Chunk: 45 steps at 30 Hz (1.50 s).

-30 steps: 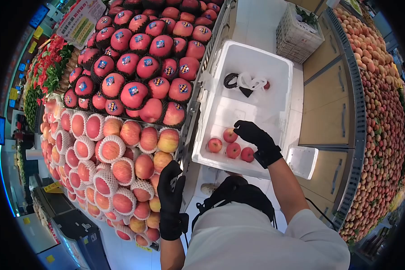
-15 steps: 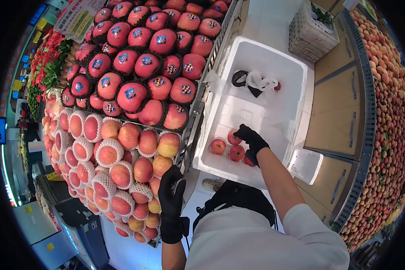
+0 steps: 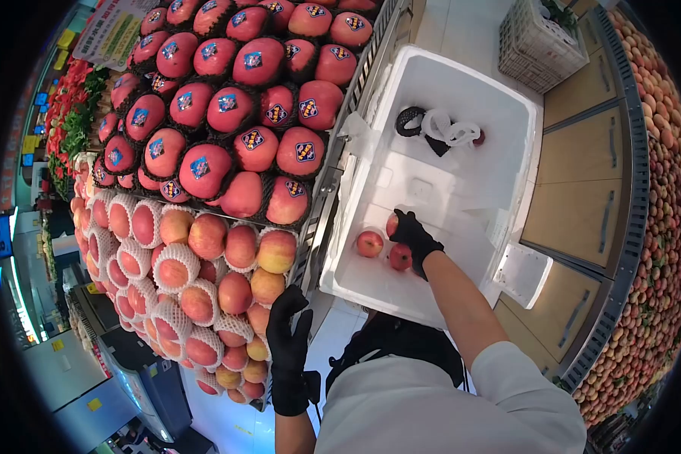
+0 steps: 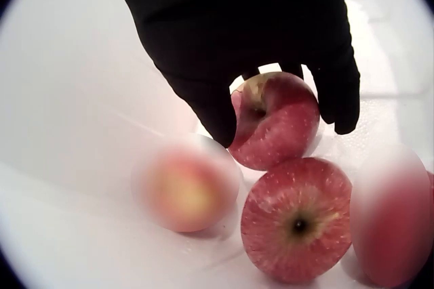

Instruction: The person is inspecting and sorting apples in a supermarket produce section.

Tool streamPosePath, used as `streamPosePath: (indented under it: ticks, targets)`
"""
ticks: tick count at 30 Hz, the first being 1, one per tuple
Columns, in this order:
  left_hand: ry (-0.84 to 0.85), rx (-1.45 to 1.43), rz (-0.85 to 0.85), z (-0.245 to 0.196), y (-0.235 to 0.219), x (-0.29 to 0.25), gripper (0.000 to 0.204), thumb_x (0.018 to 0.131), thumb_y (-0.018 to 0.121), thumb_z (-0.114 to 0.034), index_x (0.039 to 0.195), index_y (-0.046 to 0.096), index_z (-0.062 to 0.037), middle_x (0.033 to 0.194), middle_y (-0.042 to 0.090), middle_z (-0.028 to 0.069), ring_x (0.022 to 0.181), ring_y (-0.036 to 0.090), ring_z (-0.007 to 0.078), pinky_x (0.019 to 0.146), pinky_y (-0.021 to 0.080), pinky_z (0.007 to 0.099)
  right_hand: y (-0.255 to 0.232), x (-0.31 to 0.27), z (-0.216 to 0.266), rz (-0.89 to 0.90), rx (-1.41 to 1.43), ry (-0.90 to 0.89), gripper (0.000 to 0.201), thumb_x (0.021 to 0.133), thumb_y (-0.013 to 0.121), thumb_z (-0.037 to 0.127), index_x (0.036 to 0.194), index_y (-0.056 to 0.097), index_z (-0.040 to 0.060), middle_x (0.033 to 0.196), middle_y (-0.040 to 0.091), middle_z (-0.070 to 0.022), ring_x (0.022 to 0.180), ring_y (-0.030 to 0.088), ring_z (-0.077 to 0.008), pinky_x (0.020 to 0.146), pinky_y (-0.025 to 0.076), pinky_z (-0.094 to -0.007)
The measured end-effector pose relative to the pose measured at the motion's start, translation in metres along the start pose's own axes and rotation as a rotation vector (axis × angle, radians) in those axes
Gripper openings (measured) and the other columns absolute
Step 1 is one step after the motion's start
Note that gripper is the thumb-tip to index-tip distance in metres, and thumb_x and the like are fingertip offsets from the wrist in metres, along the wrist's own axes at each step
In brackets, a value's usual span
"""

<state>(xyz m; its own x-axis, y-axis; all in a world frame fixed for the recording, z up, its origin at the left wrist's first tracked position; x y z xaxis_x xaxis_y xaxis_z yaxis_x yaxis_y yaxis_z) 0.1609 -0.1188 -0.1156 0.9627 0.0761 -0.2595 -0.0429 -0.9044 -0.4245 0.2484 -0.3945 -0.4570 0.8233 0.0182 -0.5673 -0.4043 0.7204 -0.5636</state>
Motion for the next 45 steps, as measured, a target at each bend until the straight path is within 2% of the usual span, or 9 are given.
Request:
streamPosePath:
  ticks: [3, 9, 14, 18, 23, 28, 34, 43, 45]
  targets:
    - [-0.005, -0.001, 0.004, 0.001, 0.002, 0.002, 0.042, 0.085, 0.063, 0.003, 0.125, 0.053, 0.0016, 0.117, 0.058, 0.0093, 0.106, 0.057, 0.0184, 0.095, 0.045, 0.0319, -0.01, -0.016, 0.026, -0.01, -0.185, 0.052, 0.071, 0.064, 0.081, 0.016, 0.127, 0.048, 0.0139, 0.125, 0.048, -0.0225, 0.103, 0.061, -0.041, 0.082, 0.055, -0.0487]
    - [-0.032, -0.024, 0.01, 0.001, 0.006, 0.002, 0.046, 0.084, 0.062, 0.005, 0.128, 0.051, 0.001, 0.12, 0.057, 0.0096, 0.108, 0.057, 0.0187, 0.096, 0.046, 0.0317, 0.001, -0.01, 0.032, -0.115, -0.329, 0.11, 0.066, 0.064, 0.08, 0.014, 0.121, 0.047, 0.0078, 0.114, 0.051, -0.0191, 0.095, 0.062, -0.0413, 0.075, 0.056, -0.0482]
    - [-0.016, -0.043, 0.041, 0.001, 0.006, -0.003, 0.052, 0.084, 0.058, 0.008, 0.135, 0.047, -0.0001, 0.123, 0.057, 0.009, 0.112, 0.057, 0.0193, 0.096, 0.046, 0.0319, -0.001, -0.009, 0.028, -0.07, -0.273, 0.097, 0.069, 0.061, 0.083, 0.022, 0.118, 0.047, 0.0046, 0.111, 0.053, -0.0196, 0.095, 0.062, -0.0411, 0.076, 0.056, -0.0489]
    - [-0.019, -0.086, 0.039, 0.003, 0.005, -0.008, 0.046, 0.085, 0.063, 0.003, 0.129, 0.051, 0.0005, 0.121, 0.057, 0.0096, 0.108, 0.057, 0.0183, 0.096, 0.046, 0.0321, -0.008, -0.008, 0.029, -0.059, -0.206, 0.118, 0.08, 0.056, 0.085, 0.027, 0.123, 0.047, 0.0038, 0.113, 0.054, -0.0234, 0.098, 0.062, -0.0412, 0.08, 0.056, -0.0469]
    - [0.089, -0.045, 0.116, 0.005, 0.003, -0.013, 0.047, 0.087, 0.061, 0.002, 0.133, 0.05, 0.0005, 0.121, 0.058, 0.008, 0.11, 0.057, 0.0173, 0.096, 0.046, 0.0306, -0.033, -0.015, 0.045, -0.157, -0.111, 0.069, 0.077, 0.058, 0.082, 0.032, 0.12, 0.048, 0.0034, 0.114, 0.053, -0.0243, 0.097, 0.062, -0.0416, 0.081, 0.055, -0.047]
    - [0.158, -0.094, 0.132, -0.003, -0.008, -0.021, 0.049, 0.085, 0.064, 0.002, 0.132, 0.05, 0.0006, 0.119, 0.058, 0.0072, 0.109, 0.057, 0.0165, 0.097, 0.046, 0.0307, -0.081, -0.053, 0.08, -0.263, -0.009, -0.046, 0.083, 0.057, 0.082, 0.034, 0.125, 0.047, 0.0039, 0.11, 0.056, -0.0251, 0.099, 0.062, -0.0421, 0.083, 0.054, -0.0463]
    - [0.246, -0.193, 0.119, -0.012, -0.016, -0.03, 0.047, 0.084, 0.068, -0.001, 0.129, 0.052, 0.0002, 0.119, 0.06, 0.0084, 0.107, 0.057, 0.0161, 0.094, 0.046, 0.0303, -0.123, -0.117, 0.128, -0.43, 0.213, -0.198, 0.092, 0.058, 0.085, 0.034, 0.132, 0.042, -0.0011, 0.122, 0.054, -0.026, 0.103, 0.063, -0.0356, 0.086, 0.053, -0.0412]
    - [0.409, -0.176, 0.162, -0.034, -0.019, -0.038, 0.053, 0.084, 0.069, 0.0, 0.133, 0.049, -0.0007, 0.122, 0.057, 0.0068, 0.106, 0.056, 0.0148, 0.094, 0.046, 0.0294, -0.16, -0.231, 0.229, -0.399, 0.413, -0.391, 0.072, 0.067, 0.083, 0.028, 0.124, 0.049, 0.0007, 0.109, 0.062, -0.0146, 0.103, 0.062, -0.0257, 0.087, 0.051, -0.0365]
    - [0.425, -0.174, 0.172, -0.035, -0.018, -0.037, 0.069, 0.079, 0.073, 0.0, 0.14, 0.041, -0.0022, 0.125, 0.054, 0.0091, 0.109, 0.054, 0.0176, 0.096, 0.045, 0.0315, -0.163, -0.256, 0.254, -0.384, 0.389, -0.412, 0.07, 0.068, 0.083, 0.028, 0.124, 0.05, 0.0017, 0.11, 0.062, -0.0139, 0.103, 0.062, -0.0254, 0.088, 0.05, -0.0363]
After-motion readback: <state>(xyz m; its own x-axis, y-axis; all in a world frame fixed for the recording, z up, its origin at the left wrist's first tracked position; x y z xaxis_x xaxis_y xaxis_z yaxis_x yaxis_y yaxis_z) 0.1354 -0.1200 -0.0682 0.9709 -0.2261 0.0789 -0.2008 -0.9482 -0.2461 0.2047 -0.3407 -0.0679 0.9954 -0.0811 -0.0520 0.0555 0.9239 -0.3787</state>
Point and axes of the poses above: each hand's wrist, its own x-axis towards the middle knuckle, its own y-axis out of the palm, z = x × y, the point moved 3 cm from there along x, towards the middle knuckle
